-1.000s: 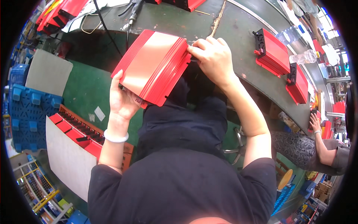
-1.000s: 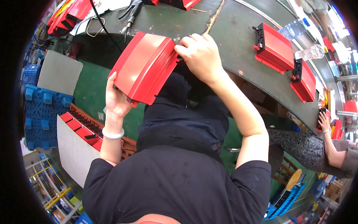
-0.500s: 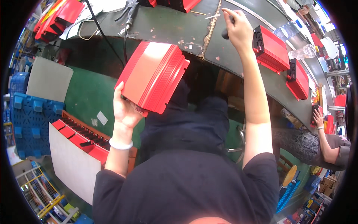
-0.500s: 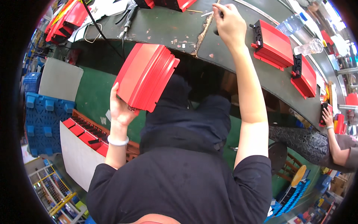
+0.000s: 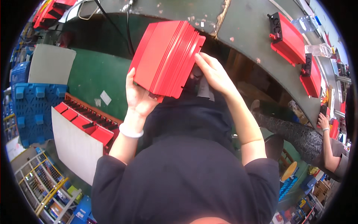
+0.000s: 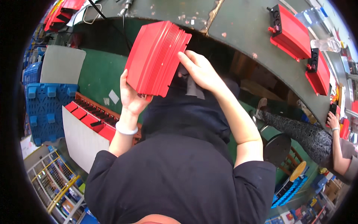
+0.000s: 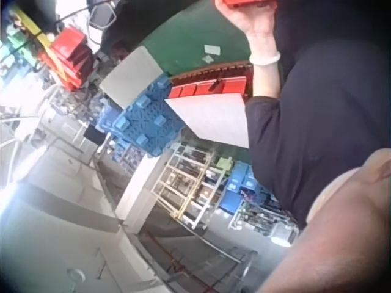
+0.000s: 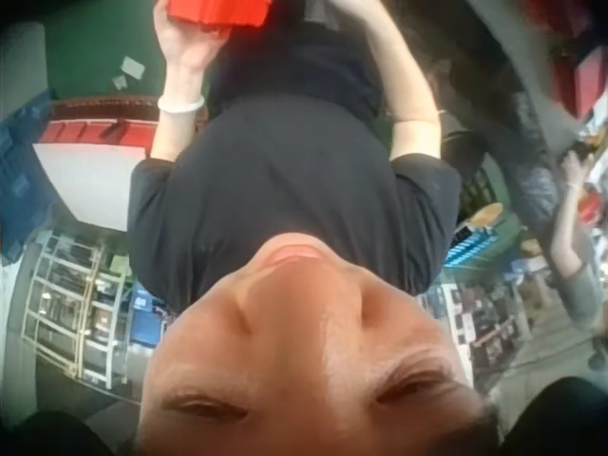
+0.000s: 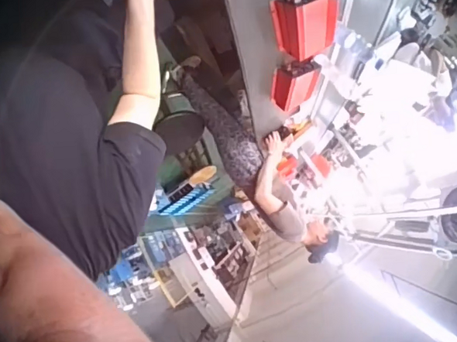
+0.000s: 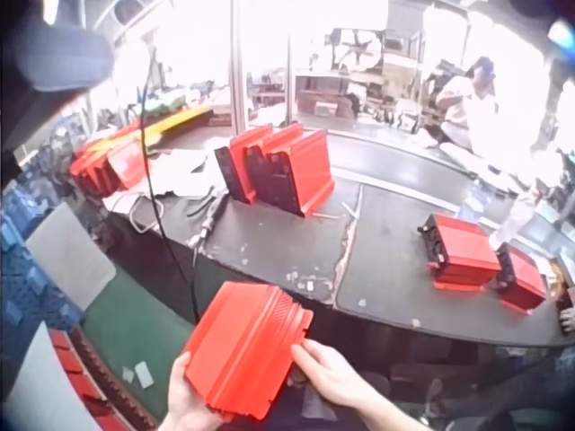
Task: Cleaning red electronic housings or heat sinks using a cloth on an assembly line.
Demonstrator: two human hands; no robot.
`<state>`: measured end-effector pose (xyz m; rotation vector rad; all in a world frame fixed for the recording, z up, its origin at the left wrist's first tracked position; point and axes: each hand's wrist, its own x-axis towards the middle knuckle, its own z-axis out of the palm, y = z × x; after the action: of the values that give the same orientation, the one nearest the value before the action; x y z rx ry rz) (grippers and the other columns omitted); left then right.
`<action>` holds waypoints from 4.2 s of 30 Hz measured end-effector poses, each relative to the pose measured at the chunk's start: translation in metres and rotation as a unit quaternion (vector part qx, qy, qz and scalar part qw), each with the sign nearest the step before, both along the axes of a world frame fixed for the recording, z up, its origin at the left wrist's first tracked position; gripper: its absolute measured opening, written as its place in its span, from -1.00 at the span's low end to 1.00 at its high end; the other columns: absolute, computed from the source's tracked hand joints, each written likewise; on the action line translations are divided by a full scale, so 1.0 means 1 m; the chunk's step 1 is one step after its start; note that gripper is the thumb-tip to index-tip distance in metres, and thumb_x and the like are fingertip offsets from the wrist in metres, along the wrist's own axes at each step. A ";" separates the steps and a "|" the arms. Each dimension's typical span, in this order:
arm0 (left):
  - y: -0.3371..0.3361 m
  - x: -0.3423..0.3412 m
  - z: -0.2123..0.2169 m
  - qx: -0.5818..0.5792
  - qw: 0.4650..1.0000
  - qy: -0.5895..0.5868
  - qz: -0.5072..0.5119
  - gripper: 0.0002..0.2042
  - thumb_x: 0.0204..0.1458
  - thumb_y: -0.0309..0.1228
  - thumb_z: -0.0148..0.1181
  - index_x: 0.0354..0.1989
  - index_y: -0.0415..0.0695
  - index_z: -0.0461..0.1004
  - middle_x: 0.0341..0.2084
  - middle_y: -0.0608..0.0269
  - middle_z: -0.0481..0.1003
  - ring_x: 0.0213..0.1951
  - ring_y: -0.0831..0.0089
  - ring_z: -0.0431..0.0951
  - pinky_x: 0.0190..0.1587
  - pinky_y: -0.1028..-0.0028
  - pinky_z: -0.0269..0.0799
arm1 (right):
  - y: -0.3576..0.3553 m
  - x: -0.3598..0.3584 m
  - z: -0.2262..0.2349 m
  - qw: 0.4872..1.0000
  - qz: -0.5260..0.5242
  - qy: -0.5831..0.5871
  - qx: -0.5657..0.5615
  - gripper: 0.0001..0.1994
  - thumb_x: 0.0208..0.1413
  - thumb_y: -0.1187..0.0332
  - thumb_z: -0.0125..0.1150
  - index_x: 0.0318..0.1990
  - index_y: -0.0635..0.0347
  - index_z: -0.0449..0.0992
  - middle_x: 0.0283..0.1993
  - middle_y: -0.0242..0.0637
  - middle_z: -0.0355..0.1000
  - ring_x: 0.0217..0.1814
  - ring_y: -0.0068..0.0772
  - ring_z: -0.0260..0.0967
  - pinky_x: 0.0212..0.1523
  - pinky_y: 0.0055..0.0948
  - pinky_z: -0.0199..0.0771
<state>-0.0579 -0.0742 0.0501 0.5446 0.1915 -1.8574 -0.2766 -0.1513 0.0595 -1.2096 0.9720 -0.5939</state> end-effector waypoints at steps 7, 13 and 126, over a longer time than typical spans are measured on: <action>0.011 -0.003 -0.019 -0.014 0.997 0.066 -0.029 -0.32 0.05 0.18 -0.07 0.22 -0.04 0.21 0.13 0.18 0.32 0.15 0.24 0.32 0.12 0.19 0.27 | 0.011 0.034 -0.031 0.964 -0.130 -0.093 -0.210 -0.70 0.29 0.29 -0.11 -0.03 0.36 0.40 -0.13 -0.20 0.49 -0.07 -0.43 0.41 0.00 -0.44 0.34; 0.018 0.053 -0.007 -0.173 0.768 -0.359 -0.502 -0.31 0.11 0.17 -0.17 -0.08 -0.34 0.45 -0.30 0.02 0.58 -0.20 0.30 0.58 -0.10 0.40 0.44 | -0.010 0.020 0.002 0.960 -0.059 -0.026 -0.273 -0.71 0.26 0.25 -0.06 -0.17 0.34 0.44 -0.34 -0.13 0.49 -0.29 -0.34 0.46 -0.21 -0.43 0.39; -0.012 0.048 -0.038 -0.279 0.714 -0.588 -0.259 -0.20 -0.44 -0.43 0.51 0.13 -0.25 0.30 -0.05 0.21 0.45 0.03 0.45 0.42 0.18 0.38 0.25 | -0.024 -0.042 -0.001 0.921 -0.336 -0.061 -0.188 -0.85 0.16 0.39 0.18 -0.20 0.29 0.53 -0.23 -0.42 0.48 -0.23 -0.68 0.35 -0.14 -0.67 0.33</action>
<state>-0.0096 -0.0858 0.0118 1.3028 -1.4602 -1.5726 -0.3186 -0.1753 0.0588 -1.1348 1.2010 -1.4393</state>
